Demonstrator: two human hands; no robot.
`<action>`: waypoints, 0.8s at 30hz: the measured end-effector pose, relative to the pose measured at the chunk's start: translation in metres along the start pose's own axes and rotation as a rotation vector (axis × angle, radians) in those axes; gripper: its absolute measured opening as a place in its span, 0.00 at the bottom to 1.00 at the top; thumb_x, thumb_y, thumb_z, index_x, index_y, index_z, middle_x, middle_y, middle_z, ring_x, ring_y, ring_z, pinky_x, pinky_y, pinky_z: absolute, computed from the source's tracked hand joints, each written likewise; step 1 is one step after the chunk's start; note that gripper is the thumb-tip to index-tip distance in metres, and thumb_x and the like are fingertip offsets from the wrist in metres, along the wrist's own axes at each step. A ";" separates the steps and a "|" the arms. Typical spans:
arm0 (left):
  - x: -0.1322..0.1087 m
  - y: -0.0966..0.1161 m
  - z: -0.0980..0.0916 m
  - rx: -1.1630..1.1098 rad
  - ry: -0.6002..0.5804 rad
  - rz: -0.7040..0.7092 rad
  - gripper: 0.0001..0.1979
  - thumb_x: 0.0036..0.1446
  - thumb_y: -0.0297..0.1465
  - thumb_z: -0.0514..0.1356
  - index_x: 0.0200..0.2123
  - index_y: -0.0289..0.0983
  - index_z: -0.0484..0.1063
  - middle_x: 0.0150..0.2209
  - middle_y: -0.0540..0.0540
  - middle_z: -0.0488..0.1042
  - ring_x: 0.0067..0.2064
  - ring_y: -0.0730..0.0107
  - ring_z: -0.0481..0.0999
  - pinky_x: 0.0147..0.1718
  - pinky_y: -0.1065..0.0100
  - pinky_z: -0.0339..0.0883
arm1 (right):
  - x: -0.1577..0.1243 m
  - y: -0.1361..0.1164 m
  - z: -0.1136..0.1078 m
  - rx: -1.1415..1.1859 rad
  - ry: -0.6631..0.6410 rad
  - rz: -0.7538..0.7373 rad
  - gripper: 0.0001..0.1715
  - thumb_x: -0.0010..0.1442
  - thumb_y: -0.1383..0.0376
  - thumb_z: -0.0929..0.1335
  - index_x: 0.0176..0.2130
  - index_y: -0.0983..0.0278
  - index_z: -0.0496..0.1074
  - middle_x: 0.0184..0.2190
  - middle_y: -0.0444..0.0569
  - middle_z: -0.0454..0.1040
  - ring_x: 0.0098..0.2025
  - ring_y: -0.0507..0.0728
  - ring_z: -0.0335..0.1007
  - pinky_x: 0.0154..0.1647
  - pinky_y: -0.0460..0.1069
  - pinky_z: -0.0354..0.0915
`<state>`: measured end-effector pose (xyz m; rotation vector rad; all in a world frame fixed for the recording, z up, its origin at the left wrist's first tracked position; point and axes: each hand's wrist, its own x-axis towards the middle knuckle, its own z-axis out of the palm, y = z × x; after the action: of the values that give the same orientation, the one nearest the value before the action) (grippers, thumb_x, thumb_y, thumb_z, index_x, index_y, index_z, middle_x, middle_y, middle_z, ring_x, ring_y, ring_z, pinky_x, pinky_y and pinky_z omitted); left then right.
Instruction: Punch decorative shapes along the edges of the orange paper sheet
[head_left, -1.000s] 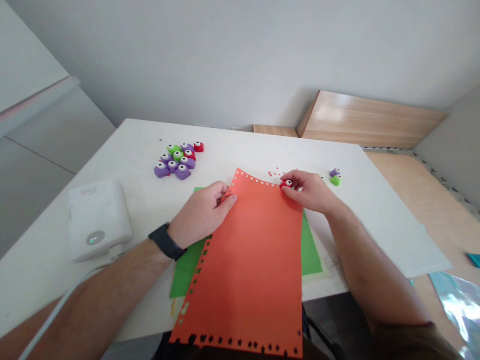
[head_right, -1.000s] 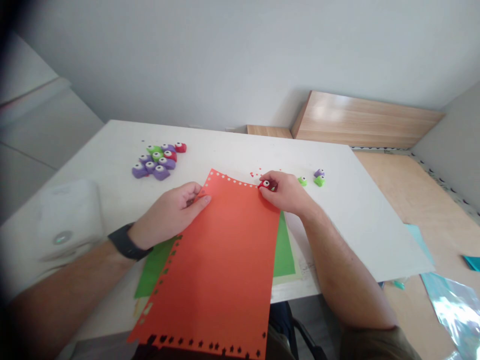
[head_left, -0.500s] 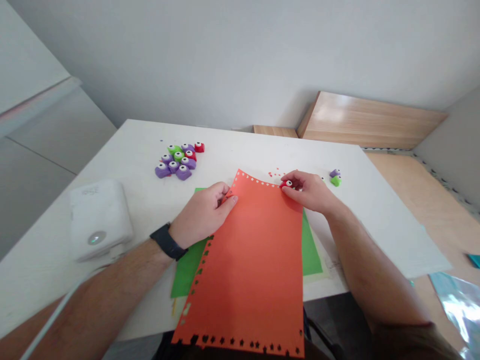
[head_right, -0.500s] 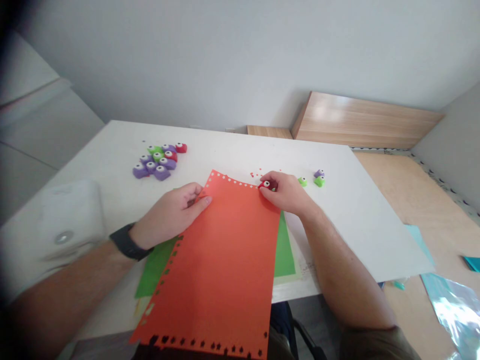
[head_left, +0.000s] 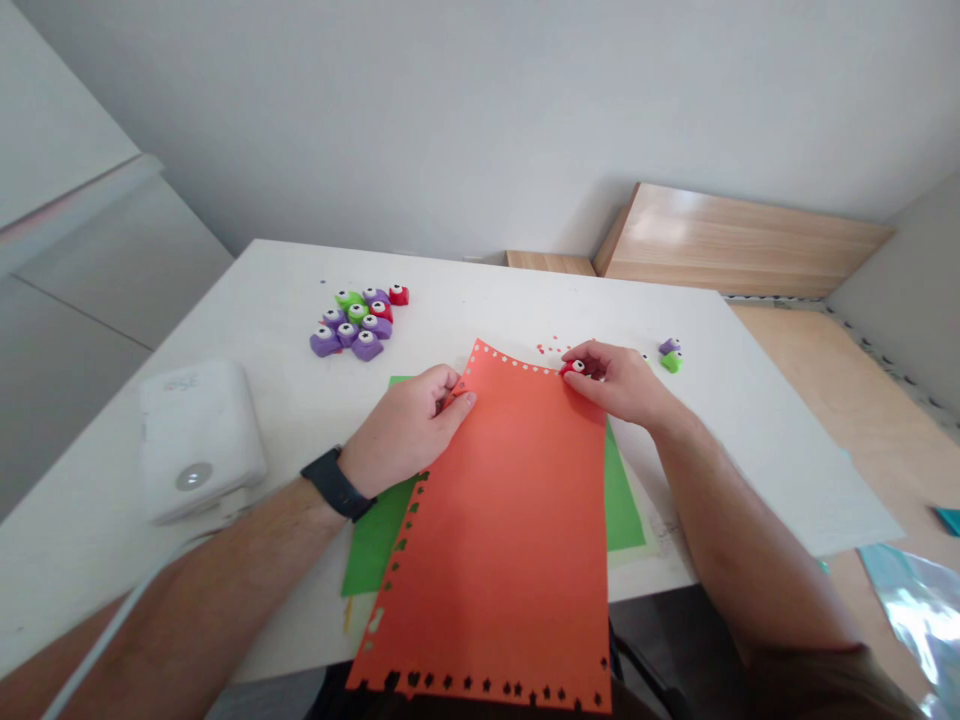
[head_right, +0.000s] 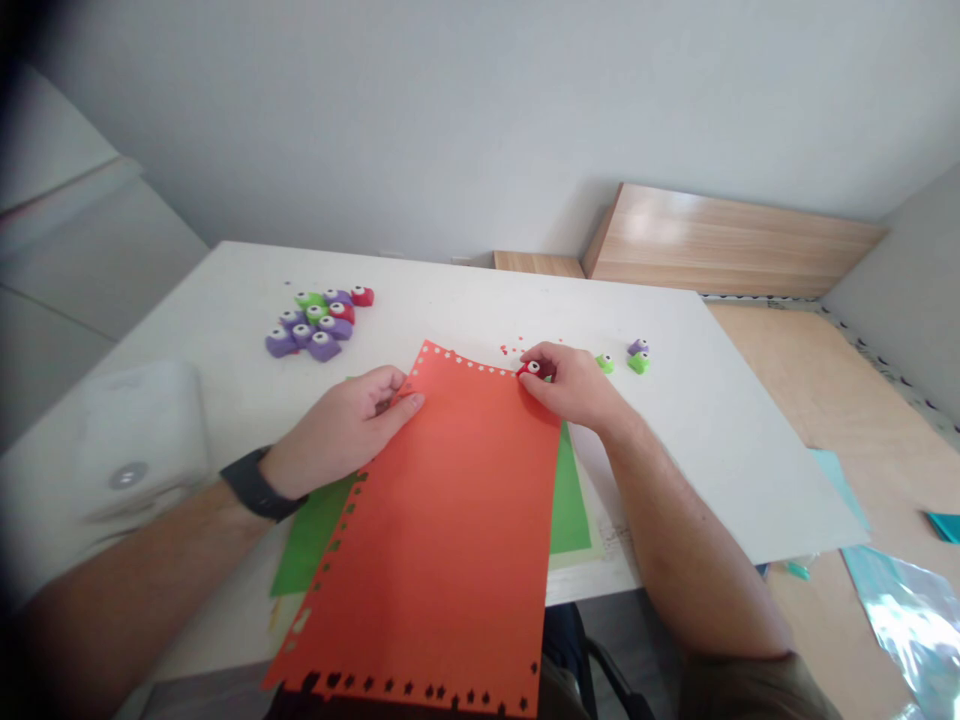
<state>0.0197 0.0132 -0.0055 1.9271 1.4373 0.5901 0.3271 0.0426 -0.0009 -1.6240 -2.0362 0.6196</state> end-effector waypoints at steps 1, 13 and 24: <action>0.000 0.000 0.000 -0.002 -0.002 -0.004 0.15 0.67 0.43 0.56 0.32 0.41 0.63 0.23 0.56 0.65 0.24 0.72 0.64 0.26 0.67 0.54 | 0.000 0.000 0.000 0.001 0.000 0.001 0.16 0.60 0.59 0.71 0.46 0.60 0.80 0.33 0.46 0.80 0.33 0.55 0.73 0.37 0.50 0.67; -0.001 0.002 -0.001 -0.020 -0.002 -0.004 0.14 0.66 0.43 0.56 0.31 0.41 0.63 0.22 0.56 0.64 0.24 0.72 0.63 0.25 0.67 0.53 | 0.000 -0.001 -0.002 -0.007 -0.011 0.003 0.15 0.60 0.58 0.71 0.46 0.60 0.80 0.33 0.46 0.80 0.33 0.55 0.73 0.38 0.51 0.66; 0.000 0.002 -0.001 -0.009 0.013 -0.009 0.14 0.66 0.43 0.56 0.33 0.41 0.65 0.23 0.56 0.66 0.25 0.72 0.65 0.26 0.67 0.53 | -0.001 0.002 -0.002 0.108 -0.044 0.002 0.17 0.57 0.64 0.72 0.48 0.60 0.79 0.39 0.47 0.82 0.36 0.55 0.74 0.41 0.52 0.69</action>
<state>0.0204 0.0130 -0.0038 1.9123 1.4482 0.6048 0.3301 0.0421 -0.0009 -1.5625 -1.9959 0.7589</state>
